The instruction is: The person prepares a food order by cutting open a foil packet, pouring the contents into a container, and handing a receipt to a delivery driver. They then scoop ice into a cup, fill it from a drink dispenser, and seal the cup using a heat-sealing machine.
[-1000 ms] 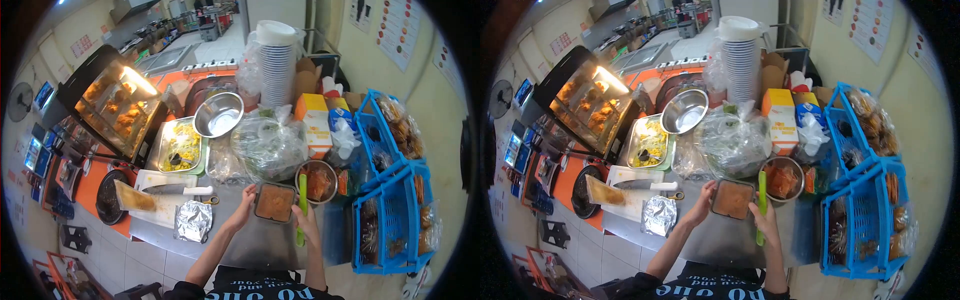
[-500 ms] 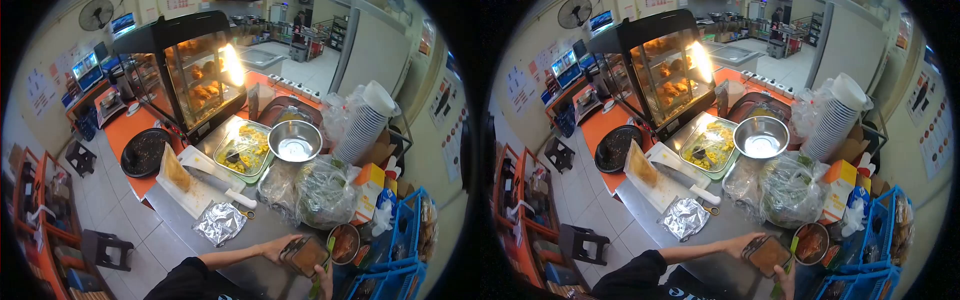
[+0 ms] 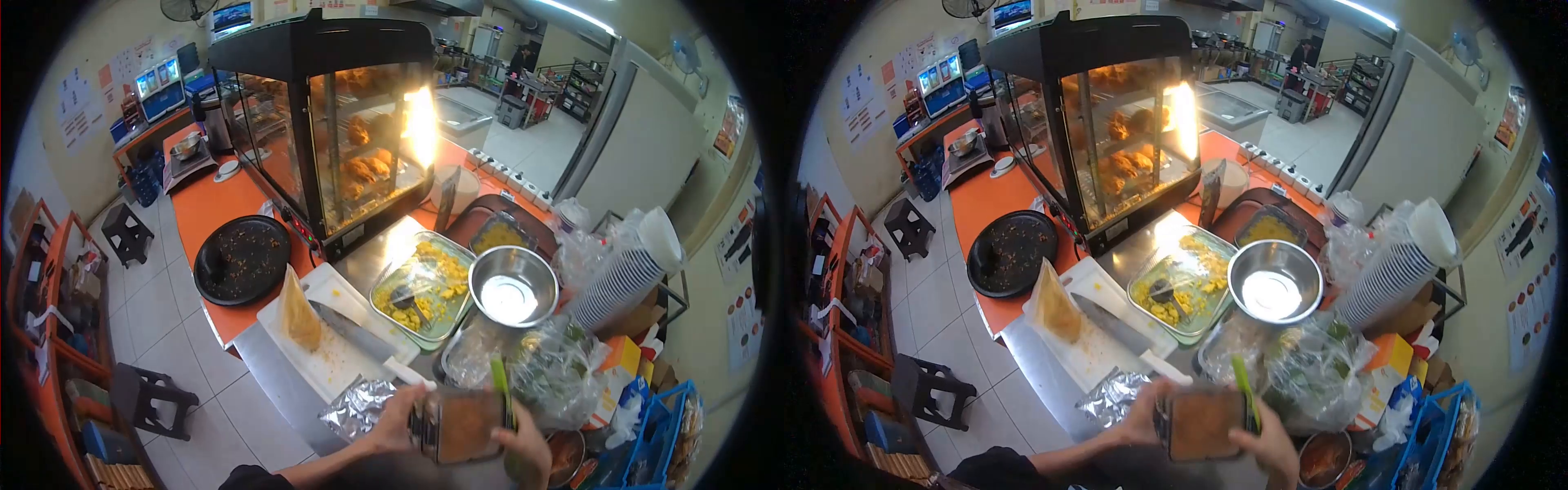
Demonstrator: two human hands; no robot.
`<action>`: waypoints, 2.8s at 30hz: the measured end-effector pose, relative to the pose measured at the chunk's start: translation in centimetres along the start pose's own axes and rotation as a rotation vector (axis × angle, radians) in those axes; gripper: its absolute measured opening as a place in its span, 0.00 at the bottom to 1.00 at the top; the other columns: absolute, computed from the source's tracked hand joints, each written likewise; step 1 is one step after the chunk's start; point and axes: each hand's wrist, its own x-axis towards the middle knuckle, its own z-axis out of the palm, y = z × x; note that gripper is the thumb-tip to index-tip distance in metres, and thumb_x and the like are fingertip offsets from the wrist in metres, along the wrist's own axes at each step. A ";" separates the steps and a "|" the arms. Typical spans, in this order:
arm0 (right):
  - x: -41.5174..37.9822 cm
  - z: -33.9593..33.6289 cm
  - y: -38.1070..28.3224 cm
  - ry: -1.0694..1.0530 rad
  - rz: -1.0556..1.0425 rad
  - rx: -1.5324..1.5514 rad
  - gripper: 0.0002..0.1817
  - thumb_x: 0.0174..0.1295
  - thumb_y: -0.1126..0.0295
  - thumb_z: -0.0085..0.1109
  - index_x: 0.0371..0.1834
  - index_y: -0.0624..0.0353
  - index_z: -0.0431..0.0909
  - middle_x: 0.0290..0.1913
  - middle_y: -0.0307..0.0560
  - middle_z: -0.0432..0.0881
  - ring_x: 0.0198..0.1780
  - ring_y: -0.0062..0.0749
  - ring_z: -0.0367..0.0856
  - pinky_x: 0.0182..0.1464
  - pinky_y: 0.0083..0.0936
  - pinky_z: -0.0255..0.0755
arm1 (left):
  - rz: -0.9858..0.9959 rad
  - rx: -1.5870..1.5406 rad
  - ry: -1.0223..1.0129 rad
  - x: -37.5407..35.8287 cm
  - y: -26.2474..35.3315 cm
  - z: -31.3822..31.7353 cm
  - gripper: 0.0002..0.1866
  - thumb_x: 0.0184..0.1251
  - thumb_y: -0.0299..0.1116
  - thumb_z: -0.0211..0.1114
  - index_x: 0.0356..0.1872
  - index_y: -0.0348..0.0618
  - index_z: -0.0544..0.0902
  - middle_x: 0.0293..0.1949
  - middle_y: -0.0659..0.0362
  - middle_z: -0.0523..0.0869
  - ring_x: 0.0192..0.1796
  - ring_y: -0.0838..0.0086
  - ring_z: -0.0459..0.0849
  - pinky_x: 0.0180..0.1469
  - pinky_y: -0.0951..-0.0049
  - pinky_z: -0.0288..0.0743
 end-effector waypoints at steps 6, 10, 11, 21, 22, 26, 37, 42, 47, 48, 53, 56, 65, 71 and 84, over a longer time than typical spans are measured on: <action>25.1 0.0 -10.6 -0.158 -0.186 -0.091 0.42 0.45 0.53 0.68 0.60 0.60 0.59 0.45 0.45 0.71 0.43 0.24 0.70 0.42 0.21 0.64 | -0.013 0.014 0.700 14.8 -7.2 -9.2 0.61 0.25 0.36 0.80 0.66 0.35 0.51 0.57 0.47 0.64 0.59 0.55 0.64 0.61 0.61 0.59; 38.6 1.9 -11.0 -0.241 -0.119 -0.292 0.40 0.48 0.51 0.62 0.62 0.59 0.60 0.38 0.41 0.68 0.34 0.21 0.67 0.33 0.20 0.64 | -0.048 0.042 0.891 20.8 -17.3 -11.6 0.62 0.25 0.35 0.80 0.66 0.35 0.48 0.58 0.47 0.61 0.61 0.55 0.62 0.64 0.61 0.57; 40.9 2.3 -10.5 -0.289 -0.110 -0.347 0.41 0.48 0.50 0.62 0.63 0.58 0.60 0.37 0.40 0.68 0.31 0.20 0.66 0.30 0.19 0.63 | -0.075 0.069 0.897 21.2 -19.5 -11.7 0.62 0.26 0.35 0.80 0.66 0.35 0.48 0.58 0.47 0.61 0.62 0.55 0.62 0.64 0.61 0.56; 49.8 0.3 -2.5 -0.354 0.011 -0.215 0.29 0.51 0.50 0.59 0.53 0.58 0.72 0.31 0.35 0.71 0.28 0.15 0.64 0.26 0.15 0.57 | -0.216 0.247 0.791 23.6 -24.0 -11.4 0.66 0.24 0.41 0.83 0.67 0.34 0.48 0.60 0.44 0.63 0.63 0.53 0.63 0.65 0.64 0.57; 50.2 0.3 -2.3 -0.355 0.041 -0.283 0.31 0.52 0.49 0.58 0.54 0.58 0.72 0.32 0.35 0.72 0.30 0.16 0.65 0.27 0.14 0.58 | -0.236 0.222 0.777 23.7 -23.8 -11.3 0.67 0.24 0.42 0.83 0.68 0.34 0.47 0.60 0.43 0.63 0.63 0.53 0.62 0.65 0.65 0.57; 48.1 1.7 -3.7 0.208 -0.421 -0.965 0.32 0.53 0.38 0.55 0.50 0.53 0.74 0.35 0.50 0.80 0.30 0.47 0.81 0.32 0.40 0.73 | -0.312 0.120 0.662 22.9 -22.4 -12.2 0.66 0.28 0.37 0.81 0.69 0.34 0.43 0.61 0.42 0.62 0.63 0.51 0.63 0.66 0.65 0.57; 43.7 11.3 -6.2 0.350 -0.707 -1.337 0.27 0.56 0.51 0.57 0.58 0.47 0.71 0.44 0.49 0.73 0.51 0.40 0.72 0.51 0.42 0.63 | -0.259 0.648 1.111 3.9 -6.7 -9.9 0.44 0.35 0.35 0.73 0.56 0.31 0.59 0.51 0.47 0.64 0.55 0.55 0.65 0.55 0.58 0.61; 33.4 14.3 -6.7 0.247 -0.967 -0.983 0.16 0.49 0.69 0.58 0.43 0.55 0.76 0.41 0.47 0.75 0.46 0.40 0.74 0.53 0.36 0.66 | -0.474 0.447 1.297 3.0 -6.7 -15.7 0.55 0.37 0.37 0.77 0.62 0.35 0.46 0.59 0.50 0.54 0.60 0.60 0.59 0.61 0.60 0.56; 26.1 18.4 -1.7 -0.197 -0.619 -0.488 0.29 0.46 0.64 0.66 0.55 0.53 0.72 0.56 0.49 0.70 0.54 0.41 0.72 0.51 0.33 0.69 | -0.337 0.000 1.114 1.5 -8.3 -18.9 0.31 0.49 0.27 0.72 0.54 0.34 0.67 0.48 0.52 0.73 0.49 0.69 0.73 0.51 0.71 0.68; 26.3 18.9 -0.7 -0.179 -0.616 -0.380 0.30 0.45 0.63 0.67 0.56 0.53 0.72 0.58 0.49 0.69 0.54 0.39 0.72 0.50 0.30 0.70 | -0.322 -0.059 0.999 1.2 -8.4 -19.1 0.25 0.50 0.26 0.71 0.50 0.34 0.72 0.44 0.54 0.77 0.45 0.72 0.76 0.47 0.73 0.71; 24.6 15.4 -2.8 -0.160 -0.470 -0.241 0.19 0.48 0.63 0.71 0.43 0.56 0.81 0.43 0.44 0.80 0.37 0.23 0.77 0.35 0.19 0.71 | -0.272 -0.089 0.502 3.6 -2.1 -20.8 0.07 0.52 0.26 0.69 0.31 0.34 0.83 0.30 0.60 0.85 0.30 0.78 0.80 0.39 0.76 0.74; 23.2 12.4 -5.8 0.046 -0.703 -0.282 0.09 0.50 0.66 0.68 0.31 0.59 0.83 0.23 0.40 0.81 0.22 0.18 0.70 0.28 0.19 0.68 | -0.017 0.096 0.425 8.2 0.6 -22.4 0.15 0.51 0.27 0.70 0.41 0.35 0.81 0.36 0.58 0.84 0.36 0.78 0.81 0.42 0.77 0.74; 33.7 -0.5 -16.9 0.990 -0.792 -0.348 0.08 0.58 0.72 0.61 0.35 0.67 0.81 0.28 0.43 0.83 0.28 0.18 0.77 0.31 0.13 0.68 | 0.087 -0.082 1.054 12.0 -8.0 -26.2 0.29 0.58 0.26 0.59 0.61 0.34 0.60 0.41 0.56 0.75 0.43 0.72 0.75 0.49 0.72 0.70; 49.1 -5.8 -10.2 1.031 -0.439 -0.328 0.11 0.56 0.67 0.61 0.33 0.66 0.81 0.23 0.48 0.82 0.28 0.26 0.81 0.34 0.24 0.73 | -0.180 0.168 1.186 10.0 -13.7 -30.2 0.26 0.64 0.23 0.51 0.64 0.37 0.59 0.38 0.59 0.72 0.43 0.75 0.71 0.49 0.74 0.66; 41.1 2.4 -5.7 0.561 -0.368 -0.190 0.11 0.59 0.71 0.54 0.43 0.66 0.76 0.32 0.43 0.81 0.26 0.21 0.77 0.32 0.16 0.73 | -0.424 0.269 1.337 5.8 -10.9 -32.5 0.24 0.66 0.33 0.48 0.63 0.41 0.60 0.53 0.55 0.70 0.55 0.68 0.69 0.53 0.69 0.63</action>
